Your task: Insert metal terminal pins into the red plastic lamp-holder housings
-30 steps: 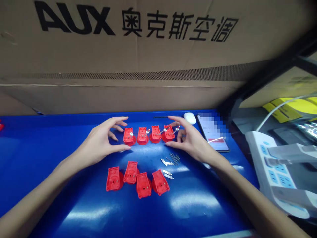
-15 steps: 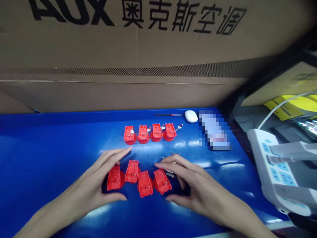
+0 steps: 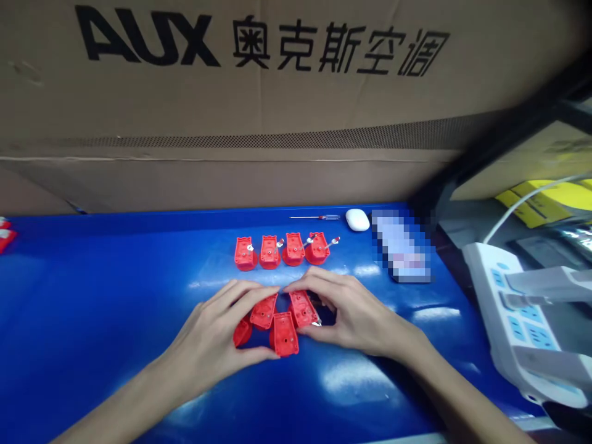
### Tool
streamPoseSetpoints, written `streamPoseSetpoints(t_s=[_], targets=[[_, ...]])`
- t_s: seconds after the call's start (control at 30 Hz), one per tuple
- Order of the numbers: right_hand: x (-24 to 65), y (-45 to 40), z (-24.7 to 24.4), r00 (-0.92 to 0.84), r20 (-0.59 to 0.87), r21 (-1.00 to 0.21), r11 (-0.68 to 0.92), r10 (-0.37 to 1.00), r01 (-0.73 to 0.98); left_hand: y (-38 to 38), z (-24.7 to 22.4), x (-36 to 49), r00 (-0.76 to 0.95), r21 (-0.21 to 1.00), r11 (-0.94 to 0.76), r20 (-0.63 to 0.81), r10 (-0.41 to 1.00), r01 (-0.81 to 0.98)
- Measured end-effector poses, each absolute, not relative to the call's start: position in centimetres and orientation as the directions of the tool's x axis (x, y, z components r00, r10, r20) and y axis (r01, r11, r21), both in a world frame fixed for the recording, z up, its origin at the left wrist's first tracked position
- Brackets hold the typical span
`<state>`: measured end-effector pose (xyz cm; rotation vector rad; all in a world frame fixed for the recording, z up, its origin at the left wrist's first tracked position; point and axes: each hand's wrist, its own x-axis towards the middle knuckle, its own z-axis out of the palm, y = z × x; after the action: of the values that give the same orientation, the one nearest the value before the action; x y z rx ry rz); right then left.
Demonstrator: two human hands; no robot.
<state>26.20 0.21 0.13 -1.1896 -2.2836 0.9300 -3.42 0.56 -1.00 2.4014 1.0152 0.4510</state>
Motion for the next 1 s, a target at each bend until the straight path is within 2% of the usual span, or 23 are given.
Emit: streamPoseSetpoints(t_s=[0.2,0.47,0.6,0.77,1.0], targets=[[26.9,0.5,-0.6,-0.535,0.108,-0.67,0.459,0.838,0.584,2.1,-1.1,-3.5,0.67,0.559,-0.625,0.159,0.725,0.545],[26.8,-0.5,-0.3,-0.536,0.089,-0.651,0.456,0.84,0.607,3.1,-1.9,-5.4,0.683,0.519,-0.687,0.243,0.688,0.508],[26.0,-1.3,-0.1,-0.563,0.173,-0.673,0.514,0.808,0.532,3.2,-1.8,-5.6,0.701,0.526,-0.691,0.226,0.676,0.496],[24.7,-1.6,-1.1,-0.509,0.289,-0.595,0.569,0.811,0.568,3.3,-2.0,-6.0,0.719,0.51,-0.71,0.23,0.656,0.485],[23.9,-1.2,-2.1,-0.487,0.29,-0.606,0.552,0.824,0.573,4.6,-2.4,-7.2,0.76,0.413,-0.785,0.271,0.59,0.462]])
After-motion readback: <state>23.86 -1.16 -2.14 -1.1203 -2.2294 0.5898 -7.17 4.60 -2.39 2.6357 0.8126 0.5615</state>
